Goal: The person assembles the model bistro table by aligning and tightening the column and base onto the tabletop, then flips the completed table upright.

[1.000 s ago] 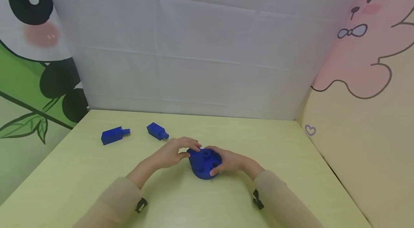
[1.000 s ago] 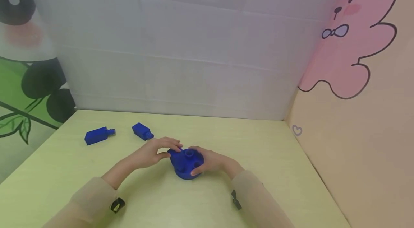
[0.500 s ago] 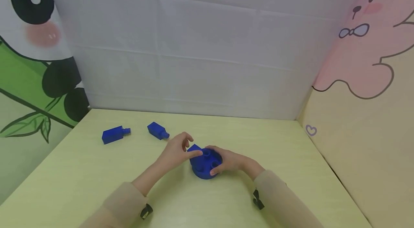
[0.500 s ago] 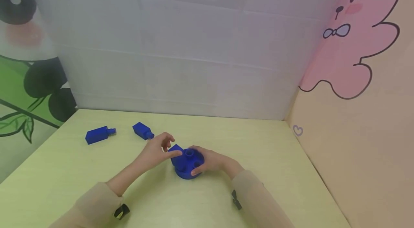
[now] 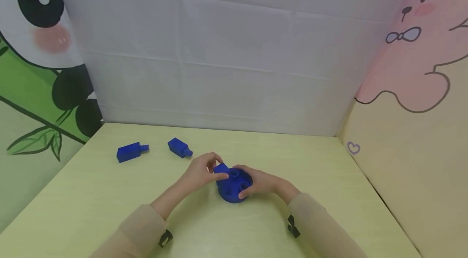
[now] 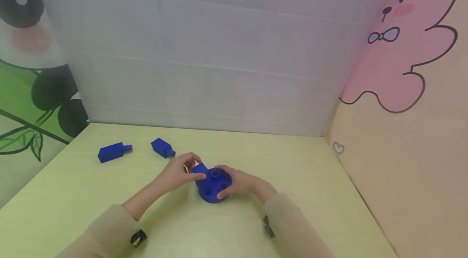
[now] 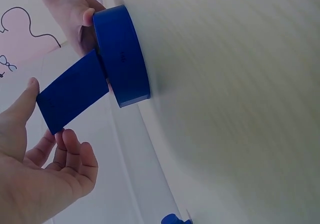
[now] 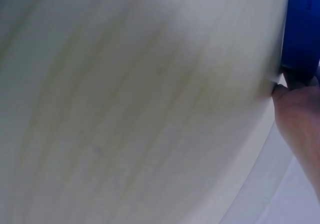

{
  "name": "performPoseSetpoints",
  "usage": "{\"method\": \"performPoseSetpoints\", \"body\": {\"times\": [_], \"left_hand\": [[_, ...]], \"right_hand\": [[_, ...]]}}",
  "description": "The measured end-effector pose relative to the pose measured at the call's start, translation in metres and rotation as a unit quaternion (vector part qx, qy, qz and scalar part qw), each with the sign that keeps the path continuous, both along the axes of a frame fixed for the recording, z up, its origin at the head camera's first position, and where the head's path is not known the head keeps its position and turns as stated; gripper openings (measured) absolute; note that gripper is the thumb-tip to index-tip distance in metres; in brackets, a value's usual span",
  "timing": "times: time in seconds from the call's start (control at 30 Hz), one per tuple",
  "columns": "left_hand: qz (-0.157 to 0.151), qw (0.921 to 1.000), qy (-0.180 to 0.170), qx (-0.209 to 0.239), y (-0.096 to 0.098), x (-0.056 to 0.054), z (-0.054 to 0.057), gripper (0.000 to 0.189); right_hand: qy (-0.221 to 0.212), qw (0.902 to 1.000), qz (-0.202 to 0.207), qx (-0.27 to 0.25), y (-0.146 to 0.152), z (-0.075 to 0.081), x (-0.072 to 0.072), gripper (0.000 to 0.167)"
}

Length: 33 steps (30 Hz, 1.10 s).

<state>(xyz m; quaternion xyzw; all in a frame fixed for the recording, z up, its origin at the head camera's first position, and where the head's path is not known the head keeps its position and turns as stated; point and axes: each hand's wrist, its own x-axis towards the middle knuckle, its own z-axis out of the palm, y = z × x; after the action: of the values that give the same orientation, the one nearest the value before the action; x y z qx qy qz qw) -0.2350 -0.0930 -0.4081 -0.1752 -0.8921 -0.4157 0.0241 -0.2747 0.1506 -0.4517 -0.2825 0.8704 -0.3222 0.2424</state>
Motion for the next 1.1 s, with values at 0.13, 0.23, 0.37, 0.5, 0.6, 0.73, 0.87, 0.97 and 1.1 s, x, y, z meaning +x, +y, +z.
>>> {"method": "performPoseSetpoints", "body": {"times": [0.13,0.23,0.37,0.5,0.6,0.73,0.87,0.97,1.1], "left_hand": [[-0.028,0.9995,0.014,-0.008,0.000,-0.004,0.001,0.038],[-0.062,0.9972,0.037,-0.020,-0.002,-0.009,0.000,0.035],[-0.120,0.9905,0.057,-0.034,-0.002,-0.015,-0.001,0.032],[-0.180,0.9813,0.056,-0.036,-0.002,-0.022,-0.001,0.029],[-0.213,0.9755,0.044,-0.032,-0.001,-0.025,-0.001,0.029],[-0.229,0.9726,0.023,-0.036,-0.001,-0.026,0.000,0.029],[-0.227,0.9728,0.016,-0.041,-0.001,-0.026,0.000,0.031],[-0.213,0.9762,0.020,-0.038,0.000,-0.023,0.001,0.039],[-0.155,0.9871,0.035,-0.023,0.005,-0.017,0.002,0.056]], "right_hand": [[0.003,1.0000,-0.002,0.006,0.001,0.001,0.000,0.088],[0.000,1.0000,-0.002,0.006,0.002,0.000,0.000,0.088],[-0.004,1.0000,-0.002,0.000,0.003,0.000,0.000,0.090],[-0.008,0.9999,-0.005,-0.005,0.003,0.000,-0.001,0.094],[-0.007,0.9999,-0.003,-0.009,0.004,-0.001,-0.002,0.096],[-0.006,0.9999,0.003,-0.014,0.004,-0.003,-0.002,0.097],[-0.010,0.9999,-0.001,-0.013,0.003,-0.003,-0.002,0.097],[-0.013,0.9998,-0.006,-0.011,0.003,-0.001,-0.001,0.096],[-0.011,0.9999,-0.007,-0.009,0.002,-0.001,-0.001,0.095]]}}
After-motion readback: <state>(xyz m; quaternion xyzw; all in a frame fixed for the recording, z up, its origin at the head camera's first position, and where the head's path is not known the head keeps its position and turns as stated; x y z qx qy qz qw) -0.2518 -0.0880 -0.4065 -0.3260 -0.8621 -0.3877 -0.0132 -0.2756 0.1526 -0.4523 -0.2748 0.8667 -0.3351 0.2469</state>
